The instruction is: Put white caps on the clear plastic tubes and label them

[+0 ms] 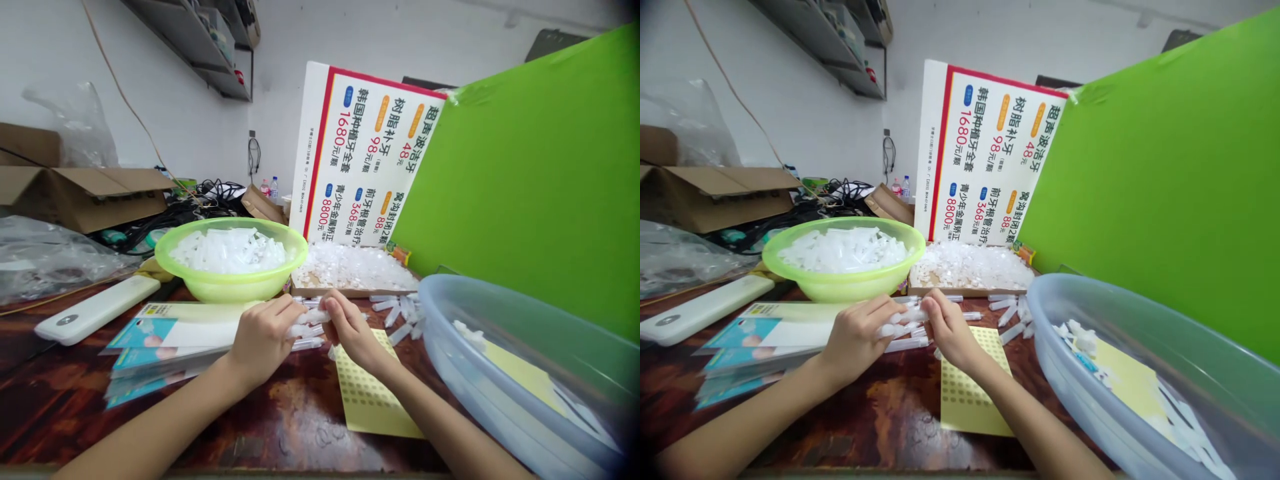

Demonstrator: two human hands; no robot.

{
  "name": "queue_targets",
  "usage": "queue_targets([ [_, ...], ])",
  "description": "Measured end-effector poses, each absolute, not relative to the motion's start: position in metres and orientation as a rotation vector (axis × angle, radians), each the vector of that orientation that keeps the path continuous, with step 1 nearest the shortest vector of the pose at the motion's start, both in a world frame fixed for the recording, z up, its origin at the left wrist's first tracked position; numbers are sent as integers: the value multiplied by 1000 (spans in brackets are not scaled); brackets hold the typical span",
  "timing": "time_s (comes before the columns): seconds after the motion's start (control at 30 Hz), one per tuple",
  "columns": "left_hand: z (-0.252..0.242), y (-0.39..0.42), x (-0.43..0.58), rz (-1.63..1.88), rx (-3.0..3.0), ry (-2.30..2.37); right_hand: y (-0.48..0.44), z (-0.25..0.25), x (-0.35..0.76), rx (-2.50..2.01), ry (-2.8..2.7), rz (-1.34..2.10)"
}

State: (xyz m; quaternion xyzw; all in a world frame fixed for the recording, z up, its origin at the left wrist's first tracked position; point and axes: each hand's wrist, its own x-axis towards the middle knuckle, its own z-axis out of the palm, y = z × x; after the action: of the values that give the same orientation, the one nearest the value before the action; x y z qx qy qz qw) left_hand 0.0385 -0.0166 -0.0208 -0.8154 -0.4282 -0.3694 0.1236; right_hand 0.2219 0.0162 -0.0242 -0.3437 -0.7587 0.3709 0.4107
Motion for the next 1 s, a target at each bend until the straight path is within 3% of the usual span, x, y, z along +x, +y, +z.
queue_targets([
  [0.17,-20,-17,39,-1057,-2382,-1370,15,-25,226,-727,-1890,1111],
  [0.37,-19,-19,36,-996,-2383,-1443,16,-21,222,-757,-2087,638],
  [0.7,-18,-18,37,-1006,-2413,-1502,19,-14,235,-791,-2146,649],
  [1.0,-23,-14,37,-1071,-2450,-1527,32,-25,234,-854,-2313,256],
])
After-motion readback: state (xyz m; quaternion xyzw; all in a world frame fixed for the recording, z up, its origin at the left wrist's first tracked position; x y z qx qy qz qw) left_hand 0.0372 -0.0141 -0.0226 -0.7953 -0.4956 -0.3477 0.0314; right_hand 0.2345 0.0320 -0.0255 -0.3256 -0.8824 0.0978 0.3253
